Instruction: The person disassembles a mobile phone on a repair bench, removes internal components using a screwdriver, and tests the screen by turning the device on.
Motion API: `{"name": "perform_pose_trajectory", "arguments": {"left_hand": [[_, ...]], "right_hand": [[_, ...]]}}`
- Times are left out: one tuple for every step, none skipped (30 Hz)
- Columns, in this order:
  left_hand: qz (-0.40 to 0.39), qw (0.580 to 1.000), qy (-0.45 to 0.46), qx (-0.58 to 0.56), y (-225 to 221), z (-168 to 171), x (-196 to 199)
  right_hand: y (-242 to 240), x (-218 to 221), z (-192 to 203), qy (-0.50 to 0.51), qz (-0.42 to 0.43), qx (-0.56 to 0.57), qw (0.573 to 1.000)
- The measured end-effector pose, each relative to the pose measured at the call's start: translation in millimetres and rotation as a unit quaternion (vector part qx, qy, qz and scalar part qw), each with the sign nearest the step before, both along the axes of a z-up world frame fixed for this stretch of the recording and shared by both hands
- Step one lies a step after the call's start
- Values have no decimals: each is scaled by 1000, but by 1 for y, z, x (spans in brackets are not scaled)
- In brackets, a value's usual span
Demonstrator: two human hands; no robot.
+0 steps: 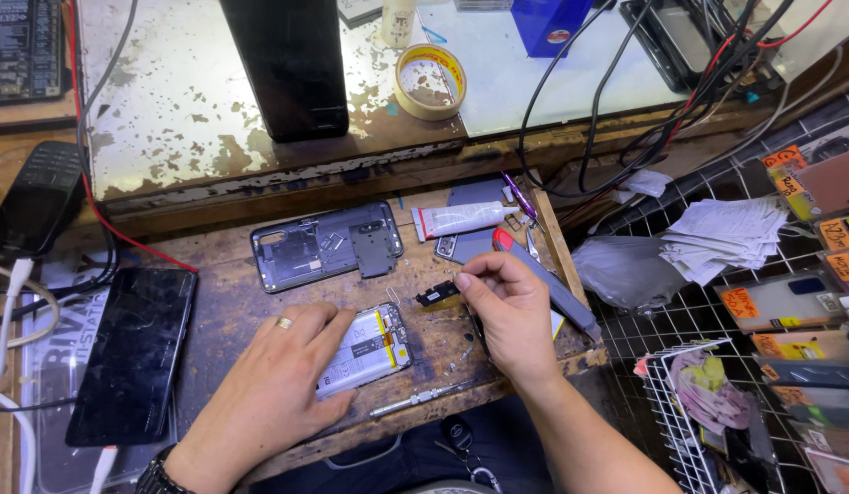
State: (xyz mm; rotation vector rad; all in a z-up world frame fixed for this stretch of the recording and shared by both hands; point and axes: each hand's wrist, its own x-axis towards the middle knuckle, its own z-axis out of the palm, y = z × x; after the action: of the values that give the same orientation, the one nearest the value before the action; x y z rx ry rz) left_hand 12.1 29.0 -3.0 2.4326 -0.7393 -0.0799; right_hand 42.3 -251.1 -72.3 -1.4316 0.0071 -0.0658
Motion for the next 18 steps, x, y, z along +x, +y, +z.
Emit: {"name": "perform_pose_trajectory", "arguments": {"left_hand": [[0, 1000, -7, 0, 1, -1, -1], [0, 1000, -14, 0, 2, -3, -1], [-1, 1000, -21, -1, 2, -4, -3], [3, 1000, -18, 1, 3, -4, -4], [7, 1000, -17, 4, 4, -5, -6], [11, 1000, -15, 6, 5, -6, -7], [11, 1000, -19, 13, 6, -6, -9], [11, 999, -22, 20, 7, -8, -10], [11, 999, -24, 27, 8, -9, -11], [12, 999, -35, 37, 9, -11, -13], [15, 998, -48, 47, 9, -12, -14], [19, 996, -60, 57, 10, -13, -15], [26, 996, -67, 57, 10, -14, -17], [33, 995, -74, 57, 10, -14, -20], [39, 994, -81, 57, 9, -14, -21], [60, 994, -85, 36, 7, -13, -23], [79, 993, -88, 14, 4, -12, -24], [97, 991, -92, -8, 0, -11, -24]], "right_hand": [[1, -1, -1, 6, -4, 3, 1000], [2, -3, -1, 40, 3, 21, 999], [4, -6, -1, 75, 8, 38, 996], [5, -9, -1, 109, 13, 55, 992], [8, -12, -1, 103, 39, 69, 992], [10, -14, 0, 96, 65, 82, 990], [12, -16, 1, 91, 91, 96, 987], [14, -18, 1, 113, 105, 92, 984], [15, -21, 1, 136, 118, 89, 980], [15, -23, 1, 160, 131, 85, 975], [15, -23, 1, 180, 136, 92, 970], [15, -22, 0, 201, 141, 99, 964], [16, -22, -1, 221, 150, 107, 958], [17, -21, -2, 221, 149, 123, 956], [17, -21, -3, 220, 147, 140, 954], [18, -21, -5, 220, 145, 156, 952], [18, -23, -7, 215, 136, 138, 957], [21, -26, -9, 209, 126, 120, 962]]}}
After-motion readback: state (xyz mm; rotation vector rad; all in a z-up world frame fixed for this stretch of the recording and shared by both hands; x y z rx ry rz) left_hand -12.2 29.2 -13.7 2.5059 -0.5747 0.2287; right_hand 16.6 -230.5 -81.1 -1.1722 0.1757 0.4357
